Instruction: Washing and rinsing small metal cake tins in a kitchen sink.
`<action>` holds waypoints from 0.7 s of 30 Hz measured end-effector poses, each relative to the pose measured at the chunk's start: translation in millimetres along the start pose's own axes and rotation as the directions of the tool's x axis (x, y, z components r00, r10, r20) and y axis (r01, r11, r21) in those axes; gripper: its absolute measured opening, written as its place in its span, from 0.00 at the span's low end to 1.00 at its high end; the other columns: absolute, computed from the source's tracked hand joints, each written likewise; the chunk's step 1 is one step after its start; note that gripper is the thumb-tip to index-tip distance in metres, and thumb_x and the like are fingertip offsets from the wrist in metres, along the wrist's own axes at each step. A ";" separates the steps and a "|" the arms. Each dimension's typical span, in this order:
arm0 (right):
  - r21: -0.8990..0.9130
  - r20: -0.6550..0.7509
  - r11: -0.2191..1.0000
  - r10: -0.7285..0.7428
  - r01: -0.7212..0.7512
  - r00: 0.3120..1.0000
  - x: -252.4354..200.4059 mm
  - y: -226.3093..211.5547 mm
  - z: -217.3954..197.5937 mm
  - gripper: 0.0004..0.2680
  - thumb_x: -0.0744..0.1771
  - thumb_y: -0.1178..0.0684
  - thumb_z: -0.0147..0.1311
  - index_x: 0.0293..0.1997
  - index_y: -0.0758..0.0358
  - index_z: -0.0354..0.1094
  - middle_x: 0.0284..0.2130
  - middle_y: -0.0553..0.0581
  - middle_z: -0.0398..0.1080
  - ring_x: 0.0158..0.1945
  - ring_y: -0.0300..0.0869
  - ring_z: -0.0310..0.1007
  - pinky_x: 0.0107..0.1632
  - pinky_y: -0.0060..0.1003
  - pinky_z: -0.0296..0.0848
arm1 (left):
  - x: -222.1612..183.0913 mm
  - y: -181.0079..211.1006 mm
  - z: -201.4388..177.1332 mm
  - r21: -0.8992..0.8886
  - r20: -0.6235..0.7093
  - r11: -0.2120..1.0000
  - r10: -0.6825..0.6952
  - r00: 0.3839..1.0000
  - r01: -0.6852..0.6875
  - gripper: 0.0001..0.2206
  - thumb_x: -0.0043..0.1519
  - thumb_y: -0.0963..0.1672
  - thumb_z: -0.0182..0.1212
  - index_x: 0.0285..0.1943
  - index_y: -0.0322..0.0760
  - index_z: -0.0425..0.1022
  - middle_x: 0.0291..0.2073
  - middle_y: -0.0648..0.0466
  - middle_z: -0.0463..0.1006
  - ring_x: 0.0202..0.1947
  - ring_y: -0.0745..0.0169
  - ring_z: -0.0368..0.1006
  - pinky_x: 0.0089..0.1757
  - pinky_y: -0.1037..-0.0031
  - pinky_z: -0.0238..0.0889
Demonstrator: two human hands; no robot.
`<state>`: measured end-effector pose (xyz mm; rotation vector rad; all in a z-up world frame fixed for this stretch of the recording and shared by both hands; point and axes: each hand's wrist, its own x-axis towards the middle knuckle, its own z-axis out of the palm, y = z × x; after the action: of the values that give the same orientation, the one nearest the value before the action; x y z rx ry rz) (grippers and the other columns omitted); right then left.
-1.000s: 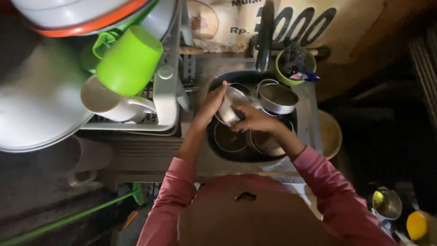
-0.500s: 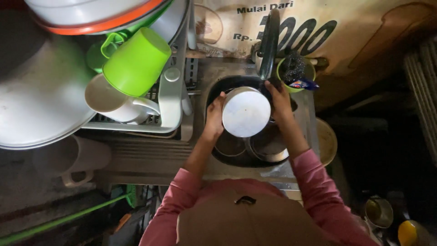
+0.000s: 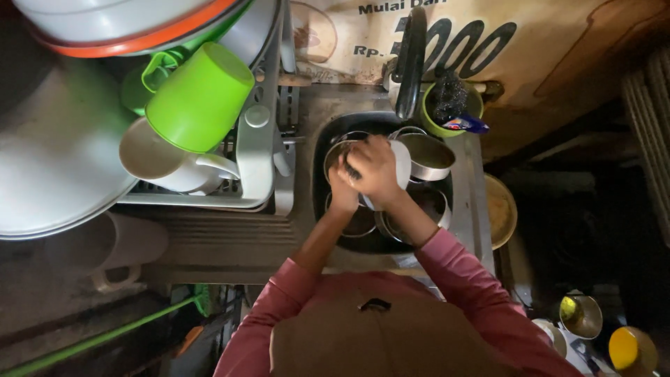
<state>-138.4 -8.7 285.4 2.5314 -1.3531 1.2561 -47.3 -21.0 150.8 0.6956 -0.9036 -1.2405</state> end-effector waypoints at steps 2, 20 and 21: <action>0.026 0.013 0.998 -0.063 0.063 0.998 -20.9 -4.9 2.9 0.10 0.59 0.52 0.69 0.29 0.62 0.68 0.34 0.61 0.69 0.40 0.57 0.67 0.45 0.54 0.66 | 2.8 7.7 -8.3 0.312 0.086 0.916 0.239 0.967 -0.254 0.13 0.75 0.46 0.49 0.55 0.31 0.75 0.44 0.48 0.81 0.45 0.61 0.77 0.47 0.69 0.71; -0.018 -0.036 0.993 0.113 -0.114 0.993 -10.7 5.1 5.5 0.13 0.63 0.48 0.65 0.44 0.63 0.71 0.40 0.64 0.73 0.43 0.58 0.75 0.44 0.50 0.74 | 12.5 11.0 -10.2 0.156 -0.127 0.980 -0.107 0.986 0.126 0.22 0.71 0.51 0.55 0.62 0.26 0.71 0.50 0.52 0.77 0.49 0.62 0.74 0.48 0.70 0.70; -0.006 0.012 1.000 0.023 -0.023 1.000 -14.2 -0.4 8.3 0.13 0.62 0.47 0.64 0.44 0.64 0.71 0.40 0.64 0.74 0.43 0.58 0.75 0.44 0.50 0.74 | 14.7 15.0 -20.6 0.594 0.097 0.778 0.183 0.978 -0.205 0.26 0.71 0.52 0.51 0.67 0.25 0.65 0.53 0.51 0.75 0.53 0.61 0.75 0.50 0.70 0.71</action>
<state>-137.1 -1.5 270.7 2.5314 -1.3898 1.2402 -20.9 -32.9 156.3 1.0540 -1.3897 -0.7663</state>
